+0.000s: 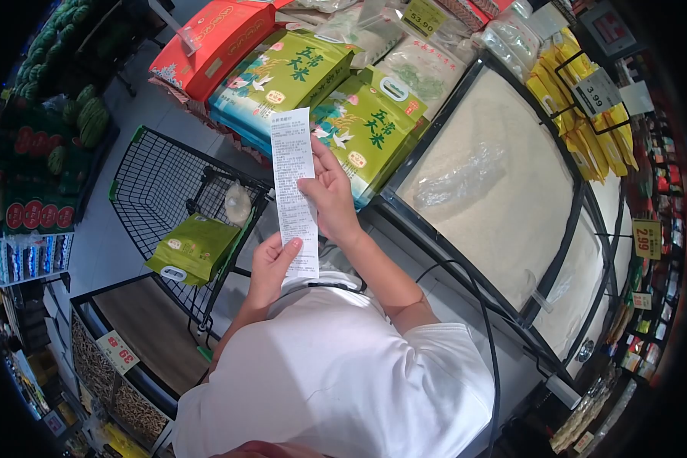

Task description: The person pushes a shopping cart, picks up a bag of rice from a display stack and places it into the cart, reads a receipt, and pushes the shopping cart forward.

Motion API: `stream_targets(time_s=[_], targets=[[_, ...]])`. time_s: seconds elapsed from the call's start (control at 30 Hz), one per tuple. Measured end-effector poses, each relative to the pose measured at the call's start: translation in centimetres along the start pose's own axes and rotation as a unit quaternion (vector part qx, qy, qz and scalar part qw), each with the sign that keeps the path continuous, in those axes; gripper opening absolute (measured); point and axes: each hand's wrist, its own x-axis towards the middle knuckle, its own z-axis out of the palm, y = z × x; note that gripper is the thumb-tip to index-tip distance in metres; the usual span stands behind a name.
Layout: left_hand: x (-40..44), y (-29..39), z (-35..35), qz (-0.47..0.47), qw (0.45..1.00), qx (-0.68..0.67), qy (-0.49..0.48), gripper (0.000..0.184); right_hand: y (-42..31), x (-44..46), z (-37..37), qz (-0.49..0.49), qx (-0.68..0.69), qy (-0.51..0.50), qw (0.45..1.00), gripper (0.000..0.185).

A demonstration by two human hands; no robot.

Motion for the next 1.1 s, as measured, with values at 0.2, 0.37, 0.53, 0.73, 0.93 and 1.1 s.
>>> stream_targets(time_s=[0.2, 0.37, 0.53, 0.73, 0.93, 1.1], targets=[[-0.07, 0.16, 0.07, 0.003, 1.000, -0.003, 0.001, 0.027, 0.35, -0.08, -0.25, -0.015, -0.024, -0.001, 1.000, 0.072], [-0.13, 0.23, 0.19, 0.007, 1.000, -0.004, 0.006, 0.025, 0.47, -0.09, -0.29, -0.020, -0.025, -0.002, 0.999, 0.071], [-0.15, 0.16, 0.18, 0.005, 1.000, -0.006, 0.003, 0.025, 0.43, -0.11, -0.29, -0.025, -0.035, 0.005, 0.999, 0.070], [-0.30, -0.01, 0.09, -0.003, 1.000, 0.004, -0.007, 0.027, 0.24, -0.07, -0.31, -0.031, -0.041, 0.007, 0.999, 0.070], [-0.32, 0.05, 0.16, -0.010, 1.000, -0.003, -0.007, 0.027, 0.10, -0.13, -0.25, -0.031, -0.039, 0.007, 0.999, 0.069], [-0.35, 0.07, 0.17, -0.010, 1.000, -0.002, -0.004, 0.027, 0.05, -0.11, -0.20, -0.035, -0.043, 0.008, 0.998, 0.069]])
